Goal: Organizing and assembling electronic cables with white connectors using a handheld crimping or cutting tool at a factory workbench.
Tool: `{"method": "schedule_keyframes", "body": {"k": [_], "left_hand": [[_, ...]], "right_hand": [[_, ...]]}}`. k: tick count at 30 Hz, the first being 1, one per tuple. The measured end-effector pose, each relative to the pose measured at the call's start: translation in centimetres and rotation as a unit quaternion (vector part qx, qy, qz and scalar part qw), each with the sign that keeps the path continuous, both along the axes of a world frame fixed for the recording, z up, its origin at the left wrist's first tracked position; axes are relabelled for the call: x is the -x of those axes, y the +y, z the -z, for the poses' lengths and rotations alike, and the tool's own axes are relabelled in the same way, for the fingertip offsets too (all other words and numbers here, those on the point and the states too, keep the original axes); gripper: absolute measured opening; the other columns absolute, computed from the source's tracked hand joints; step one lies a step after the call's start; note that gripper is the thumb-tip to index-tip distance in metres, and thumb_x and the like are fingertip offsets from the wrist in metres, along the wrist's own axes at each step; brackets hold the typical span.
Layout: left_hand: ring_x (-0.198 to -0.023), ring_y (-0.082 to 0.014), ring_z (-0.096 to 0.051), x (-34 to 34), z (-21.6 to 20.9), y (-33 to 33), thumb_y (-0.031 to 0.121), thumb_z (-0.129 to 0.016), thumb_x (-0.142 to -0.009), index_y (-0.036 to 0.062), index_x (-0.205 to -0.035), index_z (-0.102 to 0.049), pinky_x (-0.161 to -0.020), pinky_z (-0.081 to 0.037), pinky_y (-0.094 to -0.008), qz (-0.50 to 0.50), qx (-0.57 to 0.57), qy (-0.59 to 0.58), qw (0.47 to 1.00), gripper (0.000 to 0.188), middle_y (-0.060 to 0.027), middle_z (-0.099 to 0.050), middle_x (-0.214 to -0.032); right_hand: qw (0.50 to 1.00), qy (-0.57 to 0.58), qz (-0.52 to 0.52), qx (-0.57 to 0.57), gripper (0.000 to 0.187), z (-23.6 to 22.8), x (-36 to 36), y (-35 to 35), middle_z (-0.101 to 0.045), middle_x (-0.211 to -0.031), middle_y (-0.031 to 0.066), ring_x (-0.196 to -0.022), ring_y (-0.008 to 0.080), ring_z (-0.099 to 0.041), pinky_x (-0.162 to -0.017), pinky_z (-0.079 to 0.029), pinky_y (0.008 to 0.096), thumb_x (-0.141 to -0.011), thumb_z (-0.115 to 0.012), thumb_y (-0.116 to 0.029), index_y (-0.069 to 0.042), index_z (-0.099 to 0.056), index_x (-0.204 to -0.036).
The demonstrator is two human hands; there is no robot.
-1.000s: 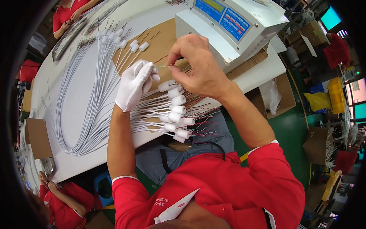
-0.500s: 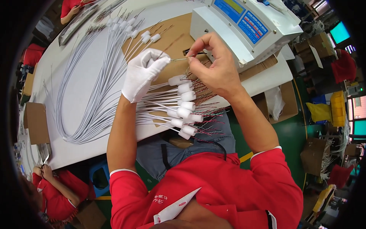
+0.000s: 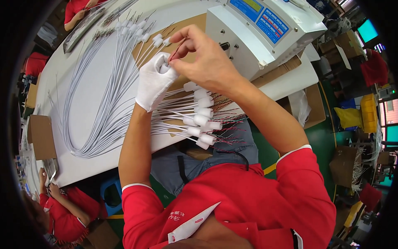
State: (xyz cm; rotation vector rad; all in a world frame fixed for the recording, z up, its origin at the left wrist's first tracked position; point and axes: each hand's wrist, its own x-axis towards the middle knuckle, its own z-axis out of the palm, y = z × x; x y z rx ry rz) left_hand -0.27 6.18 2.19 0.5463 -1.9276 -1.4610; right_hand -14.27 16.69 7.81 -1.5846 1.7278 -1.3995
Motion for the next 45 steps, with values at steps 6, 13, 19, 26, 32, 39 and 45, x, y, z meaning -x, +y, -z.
{"method": "schedule_keyframes", "body": {"k": [6,13,19,26,32,39,45], "left_hand": [[-0.081,-0.0152,-0.061,-0.5,2.2,-1.7,0.014,-0.067,-0.087,-0.0005,-0.107,-0.07,-0.076,-0.052,-0.0318,0.001,0.106,0.007,0.994,0.025,-0.0067,-0.069,-0.089],[-0.103,-0.0193,-0.064,-1.5,4.6,-2.8,0.019,-0.064,-0.097,-0.0054,-0.125,-0.064,-0.09,-0.052,-0.0326,-0.004,0.079,-0.013,0.997,0.037,-0.0081,-0.069,-0.112],[-0.104,-0.0172,-0.062,-0.2,7.9,-4.7,0.018,-0.064,-0.098,-0.0088,-0.132,-0.059,-0.09,-0.051,-0.0303,0.03,-0.004,0.026,0.999,0.044,-0.0076,-0.063,-0.121],[-0.1,-0.0149,-0.061,-1.2,10.1,-8.8,0.012,-0.06,-0.102,-0.0091,-0.13,-0.06,-0.086,-0.05,-0.0283,-0.004,-0.086,0.049,0.995,0.035,-0.0081,-0.064,-0.118],[-0.081,-0.01,-0.053,-0.7,5.6,-3.2,0.018,-0.061,-0.106,-0.005,-0.115,-0.064,-0.072,-0.044,-0.0264,-0.065,0.018,-0.004,0.998,0.025,-0.0023,-0.059,-0.089],[-0.071,-0.007,-0.043,-0.8,4.0,-1.6,0.02,-0.06,-0.106,-0.0018,-0.104,-0.064,-0.064,-0.036,-0.0245,-0.073,0.045,-0.029,0.996,0.022,0.0025,-0.048,-0.075],[-0.07,-0.0059,-0.043,-0.7,2.7,-0.9,0.02,-0.059,-0.107,-0.0016,-0.111,-0.068,-0.063,-0.036,-0.023,-0.074,0.056,-0.124,0.988,0.024,0.002,-0.05,-0.078]], "right_hand": [[1.0,-0.006,-0.003,-0.003,0.042,0.1,-1.3,-0.3,-0.07,-0.098,0.0092,-0.096,0.0186,-0.067,-0.087,-0.053,0.0335,-0.083,-0.068,-0.006,-0.002,-0.055,-0.122],[0.995,-0.032,-0.017,0.088,0.036,3.7,-2.1,-2.7,-0.063,-0.089,0.0159,-0.089,0.0347,-0.062,-0.076,-0.049,0.0466,-0.071,-0.065,-0.005,-0.003,-0.058,-0.106],[0.988,0.042,0.072,0.127,0.037,5.1,-1.9,-2.9,-0.061,-0.092,0.0153,-0.097,0.0381,-0.057,-0.088,-0.043,0.0484,-0.072,-0.062,-0.001,-0.005,-0.055,-0.108],[0.992,-0.011,0.045,0.117,0.039,4.9,-1.7,-3.2,-0.06,-0.092,0.0157,-0.098,0.0364,-0.055,-0.09,-0.04,0.0471,-0.072,-0.061,0.001,-0.005,-0.053,-0.11],[0.979,-0.134,0.057,0.142,0.038,4.0,-0.9,-2.9,-0.058,-0.086,0.0121,-0.092,0.0302,-0.057,-0.087,-0.042,0.0427,-0.074,-0.063,0.001,-0.004,-0.051,-0.11],[0.966,-0.186,0.063,0.169,0.035,3.3,-0.7,-1.9,-0.057,-0.081,0.0089,-0.08,0.0268,-0.058,-0.079,-0.045,0.0387,-0.076,-0.064,0.001,-0.004,-0.048,-0.107],[0.936,-0.209,0.123,0.256,0.033,2.5,1.6,-1.6,-0.062,-0.076,0.0105,-0.075,0.0293,-0.063,-0.067,-0.049,0.0413,-0.072,-0.065,0.001,-0.001,-0.051,-0.102]]}}
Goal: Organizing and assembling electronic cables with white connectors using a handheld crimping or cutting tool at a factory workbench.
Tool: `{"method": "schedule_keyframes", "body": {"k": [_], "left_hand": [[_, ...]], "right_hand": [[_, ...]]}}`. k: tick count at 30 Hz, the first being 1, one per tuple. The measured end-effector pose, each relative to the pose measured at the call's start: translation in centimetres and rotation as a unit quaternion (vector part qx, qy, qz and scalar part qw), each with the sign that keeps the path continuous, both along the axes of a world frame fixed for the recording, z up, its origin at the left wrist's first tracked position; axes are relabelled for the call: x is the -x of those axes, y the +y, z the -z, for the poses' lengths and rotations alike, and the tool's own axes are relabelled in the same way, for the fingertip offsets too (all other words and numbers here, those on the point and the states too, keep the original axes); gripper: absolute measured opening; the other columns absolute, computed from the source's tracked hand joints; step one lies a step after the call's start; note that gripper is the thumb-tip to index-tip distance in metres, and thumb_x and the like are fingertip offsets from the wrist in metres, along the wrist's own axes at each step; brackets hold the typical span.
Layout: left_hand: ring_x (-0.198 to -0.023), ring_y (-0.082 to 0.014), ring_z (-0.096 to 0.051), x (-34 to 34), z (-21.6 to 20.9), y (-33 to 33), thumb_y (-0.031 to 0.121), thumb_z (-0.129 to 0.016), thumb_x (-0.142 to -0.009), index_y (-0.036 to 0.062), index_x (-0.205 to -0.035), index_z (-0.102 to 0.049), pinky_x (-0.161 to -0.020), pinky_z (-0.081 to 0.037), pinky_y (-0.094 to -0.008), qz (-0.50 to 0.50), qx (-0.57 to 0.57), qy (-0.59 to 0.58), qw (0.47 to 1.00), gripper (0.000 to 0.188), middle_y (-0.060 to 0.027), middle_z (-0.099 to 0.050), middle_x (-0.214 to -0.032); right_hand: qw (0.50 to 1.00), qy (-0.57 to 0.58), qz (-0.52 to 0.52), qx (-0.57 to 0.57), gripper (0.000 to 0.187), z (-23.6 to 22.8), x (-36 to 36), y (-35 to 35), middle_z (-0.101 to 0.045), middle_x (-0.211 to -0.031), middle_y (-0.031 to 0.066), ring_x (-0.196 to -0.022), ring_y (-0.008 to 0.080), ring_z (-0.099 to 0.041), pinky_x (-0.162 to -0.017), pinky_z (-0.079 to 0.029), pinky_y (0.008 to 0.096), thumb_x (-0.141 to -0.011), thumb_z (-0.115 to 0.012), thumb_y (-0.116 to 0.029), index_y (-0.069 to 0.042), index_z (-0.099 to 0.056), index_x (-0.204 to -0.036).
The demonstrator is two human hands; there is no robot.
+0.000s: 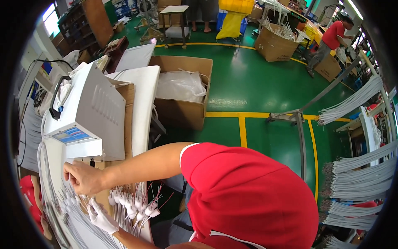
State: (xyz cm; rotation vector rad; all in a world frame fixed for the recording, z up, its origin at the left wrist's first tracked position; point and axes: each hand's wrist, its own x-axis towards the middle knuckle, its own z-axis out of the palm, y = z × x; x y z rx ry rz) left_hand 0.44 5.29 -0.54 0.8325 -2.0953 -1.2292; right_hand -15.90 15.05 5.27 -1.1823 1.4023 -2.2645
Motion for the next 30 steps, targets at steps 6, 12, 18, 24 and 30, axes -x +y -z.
{"method": "schedule_keyframes", "body": {"k": [6,12,18,24,30], "left_hand": [[-0.079,-0.0112,-0.057,0.3,1.1,-0.2,0.014,-0.059,-0.106,-0.0024,-0.118,-0.07,-0.07,-0.048,-0.027,-0.016,0.16,0.079,0.984,0.023,-0.0037,-0.065,-0.091],[-0.096,-0.0224,-0.068,-1.4,-0.7,0.3,-0.001,-0.058,-0.1,-0.0032,-0.115,-0.073,-0.086,-0.054,-0.0346,0.018,0.327,0.03,0.945,0.021,-0.0123,-0.074,-0.105],[-0.084,-0.0233,-0.068,1.9,0.0,2.1,0.013,-0.068,-0.097,-0.0001,-0.104,-0.075,-0.083,-0.054,-0.0327,0.021,0.132,0.078,0.988,0.017,-0.0132,-0.073,-0.093],[-0.081,-0.0127,-0.068,2.4,-0.9,1.1,0.021,-0.07,-0.097,-0.0004,-0.106,-0.076,-0.076,-0.053,-0.0287,-0.017,-0.043,0.01,0.999,0.024,-0.0108,-0.075,-0.091],[-0.087,-0.0159,-0.07,3.0,-0.6,0.6,0.019,-0.068,-0.099,-0.003,-0.112,-0.074,-0.082,-0.054,-0.0301,0.01,0.013,0.051,0.999,0.027,-0.0115,-0.076,-0.098]], "right_hand": [[0.904,0.386,0.096,-0.158,0.011,-1.9,4.1,2.1,-0.069,-0.085,0.0106,-0.093,0.0322,-0.061,-0.085,-0.046,0.0469,-0.074,-0.066,-0.009,-0.005,-0.064,-0.085],[0.774,0.573,0.077,-0.258,0.015,-2.6,7.3,1.4,-0.07,-0.085,0.0121,-0.095,0.0355,-0.063,-0.083,-0.047,0.0521,-0.072,-0.069,-0.019,-0.008,-0.067,-0.082],[0.758,0.593,0.025,-0.271,0.021,-1.6,10.4,3.4,-0.069,-0.091,0.0135,-0.096,0.0353,-0.064,-0.089,-0.05,0.0454,-0.074,-0.074,-0.013,-0.006,-0.069,-0.094],[0.774,0.578,0.045,-0.256,0.017,-1.6,10.2,3.0,-0.066,-0.102,0.011,-0.111,0.0321,-0.057,-0.098,-0.045,0.0427,-0.084,-0.072,-0.011,-0.005,-0.065,-0.098],[0.743,0.604,0.063,-0.281,0.02,-2.2,10.8,3.1,-0.067,-0.094,0.0122,-0.1,0.0348,-0.061,-0.092,-0.047,0.0437,-0.079,-0.075,-0.012,-0.005,-0.067,-0.095]]}}
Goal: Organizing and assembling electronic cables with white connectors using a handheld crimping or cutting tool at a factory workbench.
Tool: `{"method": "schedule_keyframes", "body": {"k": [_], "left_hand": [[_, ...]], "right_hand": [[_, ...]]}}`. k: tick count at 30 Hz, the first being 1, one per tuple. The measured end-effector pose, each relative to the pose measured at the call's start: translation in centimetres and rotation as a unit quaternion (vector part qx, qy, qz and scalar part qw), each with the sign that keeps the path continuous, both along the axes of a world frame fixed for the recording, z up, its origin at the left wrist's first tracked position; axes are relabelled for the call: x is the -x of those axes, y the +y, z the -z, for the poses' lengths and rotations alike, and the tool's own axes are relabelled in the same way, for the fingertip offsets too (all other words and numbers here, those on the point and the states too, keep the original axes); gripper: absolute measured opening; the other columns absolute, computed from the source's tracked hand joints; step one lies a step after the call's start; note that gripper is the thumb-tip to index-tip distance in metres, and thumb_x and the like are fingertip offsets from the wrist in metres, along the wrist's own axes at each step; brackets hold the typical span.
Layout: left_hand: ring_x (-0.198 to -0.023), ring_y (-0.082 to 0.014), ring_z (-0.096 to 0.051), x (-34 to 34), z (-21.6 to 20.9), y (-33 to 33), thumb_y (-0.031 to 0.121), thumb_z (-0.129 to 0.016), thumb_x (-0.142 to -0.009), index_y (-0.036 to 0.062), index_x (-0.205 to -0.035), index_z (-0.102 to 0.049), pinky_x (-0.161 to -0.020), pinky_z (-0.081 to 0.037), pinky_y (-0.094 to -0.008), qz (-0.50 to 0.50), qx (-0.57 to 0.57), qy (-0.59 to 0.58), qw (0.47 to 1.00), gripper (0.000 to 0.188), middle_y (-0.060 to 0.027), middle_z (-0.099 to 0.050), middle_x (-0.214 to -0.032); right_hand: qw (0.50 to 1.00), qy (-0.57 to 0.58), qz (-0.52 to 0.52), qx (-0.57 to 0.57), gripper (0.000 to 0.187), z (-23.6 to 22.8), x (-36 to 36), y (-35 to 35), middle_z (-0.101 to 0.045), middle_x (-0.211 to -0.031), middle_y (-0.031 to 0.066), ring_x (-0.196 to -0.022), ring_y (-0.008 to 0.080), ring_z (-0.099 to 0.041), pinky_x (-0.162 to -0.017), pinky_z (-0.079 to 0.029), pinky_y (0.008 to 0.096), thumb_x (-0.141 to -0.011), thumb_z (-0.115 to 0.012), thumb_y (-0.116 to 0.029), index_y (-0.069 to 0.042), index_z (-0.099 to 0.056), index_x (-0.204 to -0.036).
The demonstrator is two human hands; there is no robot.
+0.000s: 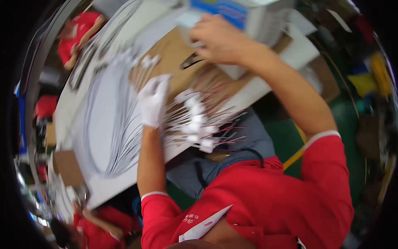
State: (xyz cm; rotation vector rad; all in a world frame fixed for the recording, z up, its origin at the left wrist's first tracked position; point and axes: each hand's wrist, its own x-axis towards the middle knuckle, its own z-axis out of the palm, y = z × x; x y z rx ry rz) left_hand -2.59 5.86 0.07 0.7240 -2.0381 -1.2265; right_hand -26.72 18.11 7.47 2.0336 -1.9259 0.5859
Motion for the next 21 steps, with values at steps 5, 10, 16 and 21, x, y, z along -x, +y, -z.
{"method": "schedule_keyframes", "body": {"k": [5,10,16,21], "left_hand": [[-0.1,-0.0245,-0.067,-0.7,1.2,-1.6,0.006,-0.06,-0.102,-0.0036,-0.115,-0.072,-0.091,-0.053,-0.0365,-0.018,0.291,-0.009,0.957,0.02,-0.0137,-0.073,-0.108],[-0.093,-0.0254,-0.067,0.1,1.5,-0.7,0.002,-0.058,-0.103,-0.0068,-0.117,-0.068,-0.083,-0.054,-0.0338,-0.031,0.242,0.022,0.97,0.019,-0.0139,-0.067,-0.103],[-0.09,-0.0207,-0.066,0.2,1.1,0.0,0.003,-0.058,-0.104,-0.0068,-0.119,-0.066,-0.079,-0.054,-0.0328,-0.012,0.36,0.047,0.932,0.02,-0.0123,-0.068,-0.101],[-0.085,-0.0187,-0.066,0.4,1.1,1.0,0.004,-0.058,-0.105,-0.0059,-0.119,-0.066,-0.076,-0.053,-0.0315,-0.033,0.295,0.059,0.953,0.019,-0.0109,-0.069,-0.097]], "right_hand": [[0.996,0.087,0.009,0.023,0.023,2.5,0.1,-3.4,-0.068,-0.08,0.0145,-0.088,0.036,-0.066,-0.078,-0.054,0.0495,-0.063,-0.073,-0.026,-0.006,-0.066,-0.072],[0.996,0.071,0.025,0.037,0.023,2.1,-0.4,-2.0,-0.07,-0.093,0.0071,-0.108,0.028,-0.058,-0.093,-0.045,0.046,-0.077,-0.073,-0.025,-0.006,-0.072,-0.09],[0.997,0.073,0.037,0.0,0.024,1.7,-0.5,-1.2,-0.07,-0.095,0.0063,-0.109,0.0262,-0.057,-0.093,-0.042,0.0429,-0.081,-0.073,-0.026,-0.006,-0.073,-0.094],[0.996,0.079,0.043,0.005,0.024,1.8,-0.7,-1.1,-0.07,-0.095,0.0063,-0.109,0.0263,-0.057,-0.094,-0.042,0.0431,-0.082,-0.074,-0.026,-0.005,-0.072,-0.094]]}}
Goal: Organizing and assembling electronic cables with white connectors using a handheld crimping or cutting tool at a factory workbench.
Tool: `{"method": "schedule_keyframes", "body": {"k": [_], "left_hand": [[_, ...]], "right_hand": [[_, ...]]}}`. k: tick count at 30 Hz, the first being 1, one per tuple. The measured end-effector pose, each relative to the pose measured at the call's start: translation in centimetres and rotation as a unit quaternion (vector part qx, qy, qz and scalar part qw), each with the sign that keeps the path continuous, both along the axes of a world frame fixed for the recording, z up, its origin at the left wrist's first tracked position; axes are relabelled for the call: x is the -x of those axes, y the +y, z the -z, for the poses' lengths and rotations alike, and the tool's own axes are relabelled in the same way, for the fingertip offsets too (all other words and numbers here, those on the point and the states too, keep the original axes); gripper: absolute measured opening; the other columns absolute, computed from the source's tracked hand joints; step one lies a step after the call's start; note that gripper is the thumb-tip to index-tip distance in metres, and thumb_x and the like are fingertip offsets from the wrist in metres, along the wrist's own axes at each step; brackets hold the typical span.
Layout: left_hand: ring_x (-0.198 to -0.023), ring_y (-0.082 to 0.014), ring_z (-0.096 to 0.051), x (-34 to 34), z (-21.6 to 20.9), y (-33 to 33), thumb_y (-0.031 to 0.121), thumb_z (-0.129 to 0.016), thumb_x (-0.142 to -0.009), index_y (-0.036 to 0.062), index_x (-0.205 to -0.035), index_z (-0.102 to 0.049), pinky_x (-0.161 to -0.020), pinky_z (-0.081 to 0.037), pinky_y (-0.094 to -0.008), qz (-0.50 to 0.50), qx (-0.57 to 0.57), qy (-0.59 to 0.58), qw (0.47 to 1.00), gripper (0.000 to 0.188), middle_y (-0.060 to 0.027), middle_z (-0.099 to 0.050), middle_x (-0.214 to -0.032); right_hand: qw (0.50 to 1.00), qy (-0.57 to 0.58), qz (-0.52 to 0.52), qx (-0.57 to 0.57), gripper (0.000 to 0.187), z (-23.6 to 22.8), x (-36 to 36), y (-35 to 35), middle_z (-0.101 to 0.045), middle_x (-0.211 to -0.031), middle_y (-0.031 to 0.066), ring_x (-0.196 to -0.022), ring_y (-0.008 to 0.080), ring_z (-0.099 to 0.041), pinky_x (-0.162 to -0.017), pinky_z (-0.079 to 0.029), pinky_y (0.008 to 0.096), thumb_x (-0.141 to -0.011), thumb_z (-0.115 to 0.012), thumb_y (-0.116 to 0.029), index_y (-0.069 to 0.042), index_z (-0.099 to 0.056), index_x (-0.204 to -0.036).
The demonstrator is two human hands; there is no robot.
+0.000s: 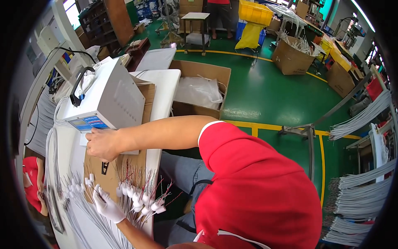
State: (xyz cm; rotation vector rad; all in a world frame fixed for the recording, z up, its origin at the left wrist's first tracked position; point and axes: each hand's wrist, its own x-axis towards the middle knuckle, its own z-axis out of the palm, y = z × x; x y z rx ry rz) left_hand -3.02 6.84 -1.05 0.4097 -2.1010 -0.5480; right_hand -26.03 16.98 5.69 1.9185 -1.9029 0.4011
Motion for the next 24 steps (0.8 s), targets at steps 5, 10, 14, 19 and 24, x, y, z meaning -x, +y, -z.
{"method": "schedule_keyframes", "body": {"k": [5,10,14,19,24], "left_hand": [[-0.091,-0.0202,-0.069,-0.5,0.4,-1.1,0.007,-0.056,-0.106,-0.004,-0.119,-0.067,-0.08,-0.056,-0.0332,-0.012,-0.087,-0.051,0.995,0.02,-0.0117,-0.072,-0.104],[-0.09,-0.0192,-0.068,-0.7,0.2,-1.3,0.008,-0.056,-0.107,-0.0041,-0.118,-0.067,-0.079,-0.056,-0.0321,-0.021,-0.06,-0.068,0.996,0.02,-0.0113,-0.072,-0.104],[-0.085,-0.0199,-0.066,-0.5,1.1,-1.8,0.004,-0.059,-0.104,-0.0054,-0.116,-0.068,-0.077,-0.055,-0.0323,-0.008,0.006,-0.034,0.999,0.018,-0.0115,-0.07,-0.1],[-0.084,-0.0184,-0.066,-0.6,1.0,-1.4,0.008,-0.057,-0.107,-0.0042,-0.118,-0.067,-0.076,-0.055,-0.0315,0.011,0.006,-0.038,0.999,0.02,-0.0104,-0.071,-0.103],[-0.084,-0.0181,-0.066,-0.7,1.0,-1.2,0.009,-0.057,-0.107,-0.0047,-0.118,-0.066,-0.075,-0.055,-0.0305,0.003,-0.046,-0.043,0.998,0.02,-0.0101,-0.071,-0.103]], "right_hand": [[1.0,0.001,-0.003,0.009,0.024,0.0,-0.1,-0.1,-0.069,-0.095,0.0069,-0.109,0.0268,-0.057,-0.093,-0.043,0.0435,-0.081,-0.074,-0.026,-0.005,-0.072,-0.093],[1.0,0.003,0.003,0.006,0.024,-0.2,-0.3,-0.1,-0.069,-0.095,0.0081,-0.109,0.028,-0.058,-0.093,-0.044,0.0438,-0.081,-0.074,-0.025,-0.004,-0.071,-0.092],[1.0,0.005,0.004,0.013,0.024,0.0,-0.4,-0.1,-0.069,-0.094,0.0087,-0.109,0.0286,-0.058,-0.093,-0.044,0.0439,-0.08,-0.074,-0.025,-0.004,-0.071,-0.092],[1.0,0.004,0.004,0.018,0.024,0.2,-0.3,-0.2,-0.068,-0.093,0.009,-0.108,0.0286,-0.058,-0.093,-0.044,0.0439,-0.08,-0.073,-0.024,-0.003,-0.07,-0.091],[1.0,0.004,0.002,0.015,0.024,0.1,-0.4,-0.1,-0.068,-0.093,0.0092,-0.108,0.0288,-0.058,-0.094,-0.043,0.0438,-0.081,-0.073,-0.024,-0.003,-0.07,-0.091]]}}
